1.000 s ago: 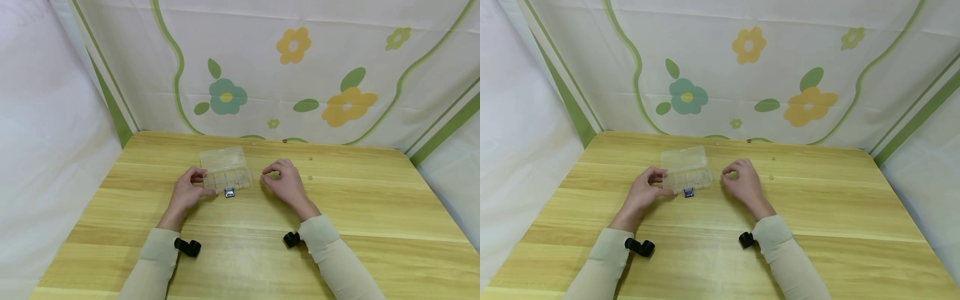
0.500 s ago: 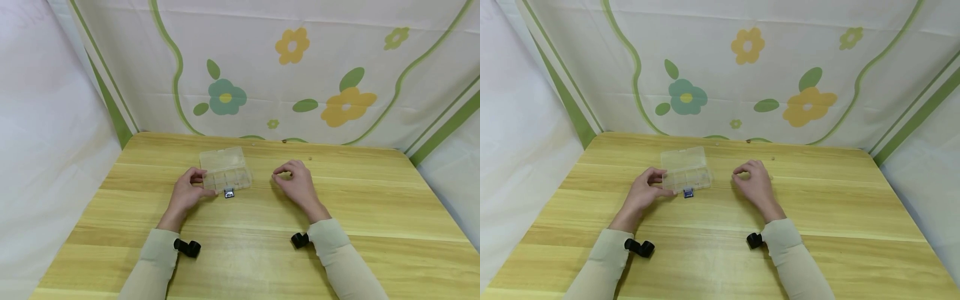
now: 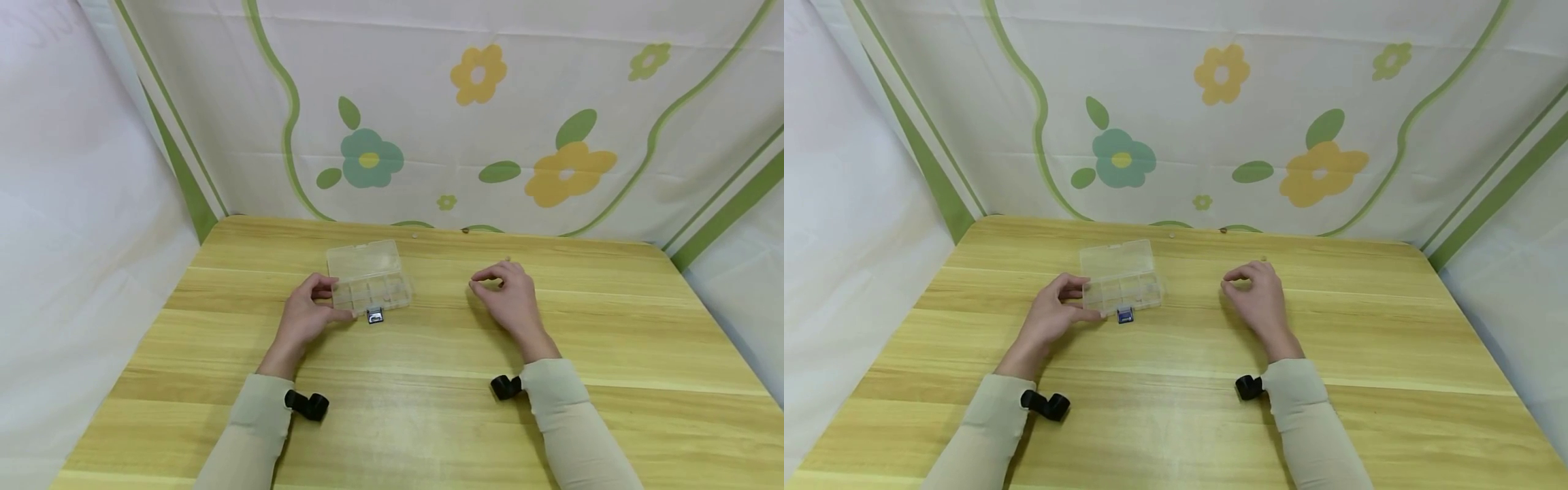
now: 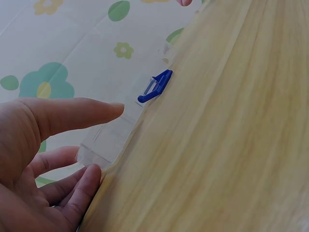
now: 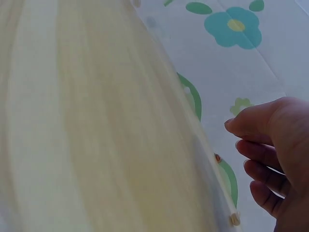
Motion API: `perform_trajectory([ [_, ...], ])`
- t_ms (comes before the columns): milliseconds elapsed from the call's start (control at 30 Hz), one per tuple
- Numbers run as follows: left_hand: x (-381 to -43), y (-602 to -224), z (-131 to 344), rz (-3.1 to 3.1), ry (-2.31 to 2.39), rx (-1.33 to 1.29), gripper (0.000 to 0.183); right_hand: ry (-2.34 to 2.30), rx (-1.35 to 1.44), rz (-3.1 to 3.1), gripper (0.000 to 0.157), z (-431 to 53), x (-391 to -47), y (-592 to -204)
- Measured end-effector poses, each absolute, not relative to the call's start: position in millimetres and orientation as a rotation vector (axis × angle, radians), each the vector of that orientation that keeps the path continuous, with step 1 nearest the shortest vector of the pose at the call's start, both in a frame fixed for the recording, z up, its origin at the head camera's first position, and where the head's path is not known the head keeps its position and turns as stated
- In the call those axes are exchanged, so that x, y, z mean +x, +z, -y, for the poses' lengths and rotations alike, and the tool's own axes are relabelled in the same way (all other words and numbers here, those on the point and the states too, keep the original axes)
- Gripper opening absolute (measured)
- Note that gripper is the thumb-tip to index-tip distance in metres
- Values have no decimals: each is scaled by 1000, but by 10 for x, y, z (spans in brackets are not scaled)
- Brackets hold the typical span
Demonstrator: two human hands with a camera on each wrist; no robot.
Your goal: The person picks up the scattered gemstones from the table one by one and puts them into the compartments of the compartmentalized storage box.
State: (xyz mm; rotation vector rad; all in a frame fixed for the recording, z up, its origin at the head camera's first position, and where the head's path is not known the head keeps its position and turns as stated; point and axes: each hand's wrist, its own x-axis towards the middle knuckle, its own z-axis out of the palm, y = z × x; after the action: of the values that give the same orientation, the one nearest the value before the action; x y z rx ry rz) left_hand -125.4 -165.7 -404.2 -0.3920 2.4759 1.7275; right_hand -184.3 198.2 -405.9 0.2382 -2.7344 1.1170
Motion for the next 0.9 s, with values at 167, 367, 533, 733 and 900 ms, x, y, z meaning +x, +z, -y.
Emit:
perform_trajectory([
  [167,-1252,-4037,1664,-2483,1723,-395,71,1125,211,2710,8,-2054,-1879,-4082],
  [367,-1252,-4037,1676,-2486,1724,-401,71,1112,171,2709,9,-2147,-1902,-4100],
  [533,-1253,-4035,1684,-2488,1732,-396,71,1102,144,2734,12,-2209,-1912,-4123],
  [733,-1241,-4037,1670,-2491,1729,-377,70,1080,76,2752,14,-2295,-1887,-4175],
  [900,-1245,-4043,1656,-2504,1715,-369,70,1089,28,2749,15,-2376,-1874,-4219],
])
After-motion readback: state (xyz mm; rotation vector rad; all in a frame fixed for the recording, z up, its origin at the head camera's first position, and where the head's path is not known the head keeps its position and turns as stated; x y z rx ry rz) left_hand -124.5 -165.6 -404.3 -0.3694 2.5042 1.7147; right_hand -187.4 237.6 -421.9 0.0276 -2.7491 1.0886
